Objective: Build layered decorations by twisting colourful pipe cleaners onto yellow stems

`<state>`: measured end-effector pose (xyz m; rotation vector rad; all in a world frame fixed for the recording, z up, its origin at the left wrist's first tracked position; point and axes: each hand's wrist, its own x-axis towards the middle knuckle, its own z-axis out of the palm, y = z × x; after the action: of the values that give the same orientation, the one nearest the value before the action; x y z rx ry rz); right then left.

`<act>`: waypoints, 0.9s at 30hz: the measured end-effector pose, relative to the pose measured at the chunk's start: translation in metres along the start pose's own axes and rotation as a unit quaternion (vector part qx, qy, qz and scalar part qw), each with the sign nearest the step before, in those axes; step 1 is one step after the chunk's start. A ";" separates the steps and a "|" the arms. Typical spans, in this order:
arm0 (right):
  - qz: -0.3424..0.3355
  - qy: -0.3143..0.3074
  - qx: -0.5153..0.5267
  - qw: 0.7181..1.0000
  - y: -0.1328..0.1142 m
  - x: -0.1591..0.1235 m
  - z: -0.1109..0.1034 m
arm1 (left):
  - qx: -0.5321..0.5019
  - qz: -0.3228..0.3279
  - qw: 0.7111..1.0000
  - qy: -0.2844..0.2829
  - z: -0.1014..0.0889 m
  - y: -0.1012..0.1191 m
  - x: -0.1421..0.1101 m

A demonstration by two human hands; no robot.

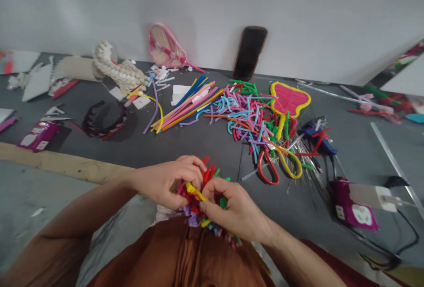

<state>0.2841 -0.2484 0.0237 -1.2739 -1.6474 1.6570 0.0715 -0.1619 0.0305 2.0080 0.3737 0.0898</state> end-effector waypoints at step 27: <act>0.014 0.019 0.080 0.997 0.000 0.000 -0.003 | -0.103 -0.002 0.995 -0.003 -0.010 -0.005 -0.001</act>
<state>0.2863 -0.2470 0.0237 -1.2453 -1.4499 1.7323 0.0671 -0.1512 0.0307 1.8034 0.3506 0.1143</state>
